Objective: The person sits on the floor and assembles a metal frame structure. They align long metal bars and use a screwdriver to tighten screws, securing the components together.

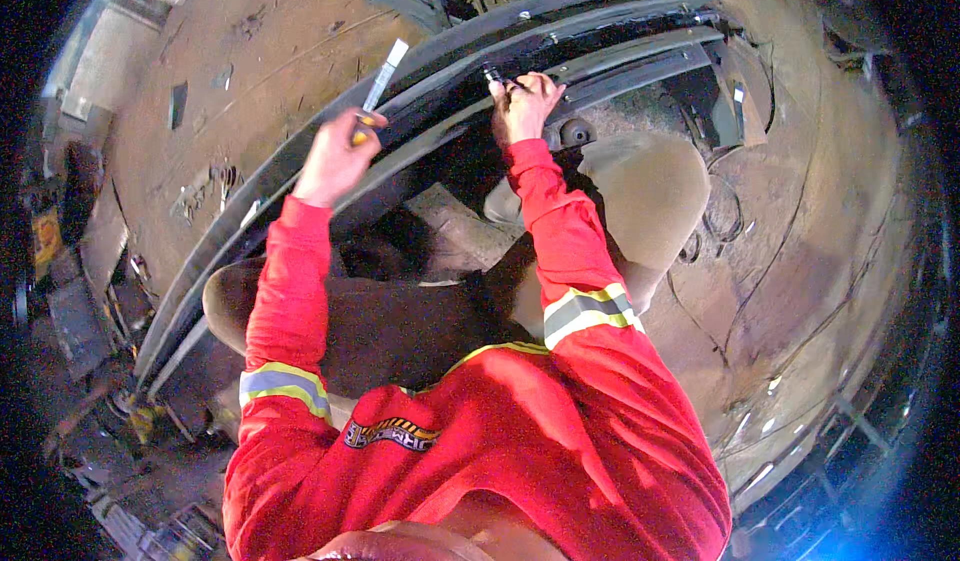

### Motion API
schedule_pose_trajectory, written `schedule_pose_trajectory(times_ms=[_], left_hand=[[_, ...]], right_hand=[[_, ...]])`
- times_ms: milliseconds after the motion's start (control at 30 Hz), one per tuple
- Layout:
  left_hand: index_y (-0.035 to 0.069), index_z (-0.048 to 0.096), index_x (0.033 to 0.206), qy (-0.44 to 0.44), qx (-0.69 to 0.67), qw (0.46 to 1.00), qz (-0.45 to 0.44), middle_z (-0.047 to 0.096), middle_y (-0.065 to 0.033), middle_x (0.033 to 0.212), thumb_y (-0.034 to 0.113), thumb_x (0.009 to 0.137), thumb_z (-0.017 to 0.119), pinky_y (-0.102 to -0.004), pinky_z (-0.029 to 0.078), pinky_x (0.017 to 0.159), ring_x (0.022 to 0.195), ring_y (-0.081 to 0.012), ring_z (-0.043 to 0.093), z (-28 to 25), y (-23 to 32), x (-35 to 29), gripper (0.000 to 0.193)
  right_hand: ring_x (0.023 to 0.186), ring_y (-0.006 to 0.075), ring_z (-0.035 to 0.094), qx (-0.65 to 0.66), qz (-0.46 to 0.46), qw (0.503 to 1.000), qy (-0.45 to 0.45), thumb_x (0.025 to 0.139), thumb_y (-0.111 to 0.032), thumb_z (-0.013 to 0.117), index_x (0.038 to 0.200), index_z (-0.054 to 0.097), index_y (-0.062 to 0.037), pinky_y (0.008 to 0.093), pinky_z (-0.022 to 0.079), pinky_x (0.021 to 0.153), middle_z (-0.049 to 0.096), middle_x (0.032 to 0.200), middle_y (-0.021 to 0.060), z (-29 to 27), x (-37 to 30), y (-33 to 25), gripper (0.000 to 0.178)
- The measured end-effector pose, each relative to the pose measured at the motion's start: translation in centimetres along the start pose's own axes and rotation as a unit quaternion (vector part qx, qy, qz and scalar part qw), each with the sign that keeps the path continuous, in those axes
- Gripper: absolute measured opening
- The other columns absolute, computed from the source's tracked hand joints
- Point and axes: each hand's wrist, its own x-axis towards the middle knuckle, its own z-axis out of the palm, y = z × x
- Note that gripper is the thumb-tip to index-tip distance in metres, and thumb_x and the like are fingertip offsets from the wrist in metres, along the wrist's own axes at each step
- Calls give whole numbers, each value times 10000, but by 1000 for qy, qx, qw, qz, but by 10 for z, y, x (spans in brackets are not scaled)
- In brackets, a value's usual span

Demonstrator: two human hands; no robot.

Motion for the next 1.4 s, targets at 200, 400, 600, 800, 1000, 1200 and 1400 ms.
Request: schedule_pose_trajectory(times_ms=[200, 400, 600, 800, 1000, 1200, 1400], left_hand=[[45, 590, 1069, -22, 53, 998, 3, 651, -215, 884, 210, 800, 588, -437, 515, 762, 833, -381, 638, 61, -16, -6, 316], [63, 579, 1088, -6, 97, 993, 65, 643, -214, 926, 192, 842, 562, -454, 515, 738, 840, -385, 631, 69, -20, 5, 278], [75, 576, 1088, -14, 93, 994, 52, 636, -191, 964, 201, 848, 557, -445, 512, 754, 860, -384, 622, 72, -17, 7, 272], [90, 575, 1087, -23, 90, 994, 51, 634, -185, 969, 188, 841, 558, -448, 504, 758, 876, -379, 616, 72, -17, 10, 265], [97, 572, 1082, -29, 99, 993, 58, 637, -168, 949, 173, 842, 553, -444, 498, 742, 848, -381, 616, 73, -18, 11, 252], [102, 571, 1082, -29, 94, 993, 69, 635, -170, 935, 166, 849, 561, -446, 497, 742, 848, -377, 615, 72, -20, 11, 242], [99, 573, 1076, -24, 101, 992, 77, 634, -169, 946, 154, 852, 567, -440, 498, 743, 862, -372, 616, 73, -21, 11, 231]], right_hand=[[1085, 306, 462, -18, -3, 1000, -20, 779, -272, 679, 725, 691, -31, 636, 184, 1041, 587, 963, 71, -6, 4, 1, 247], [1042, 277, 488, -15, -33, 999, -15, 787, -265, 693, 745, 695, -9, 506, 296, 970, 611, 974, 79, -9, 5, 9, 260], [1098, 294, 460, -1, -9, 1000, -26, 782, -278, 684, 727, 686, -11, 625, 160, 1063, 588, 978, 74, -6, 1, 5, 273], [1094, 306, 448, -7, -7, 1000, -18, 804, -310, 662, 722, 685, -24, 631, 174, 1054, 575, 988, 70, -8, 1, 1, 298], [1114, 302, 432, -15, 6, 999, -39, 811, -334, 654, 726, 691, -52, 640, 177, 1052, 568, 988, 66, -9, 2, -1, 297], [1121, 301, 432, -14, 9, 999, -35, 815, -339, 647, 743, 696, -56, 644, 173, 1053, 567, 984, 69, -10, 1, -4, 295], [1124, 299, 433, -21, 13, 999, -37, 818, -343, 641, 741, 695, -52, 646, 173, 1053, 568, 991, 71, -10, 1, -5, 306]])
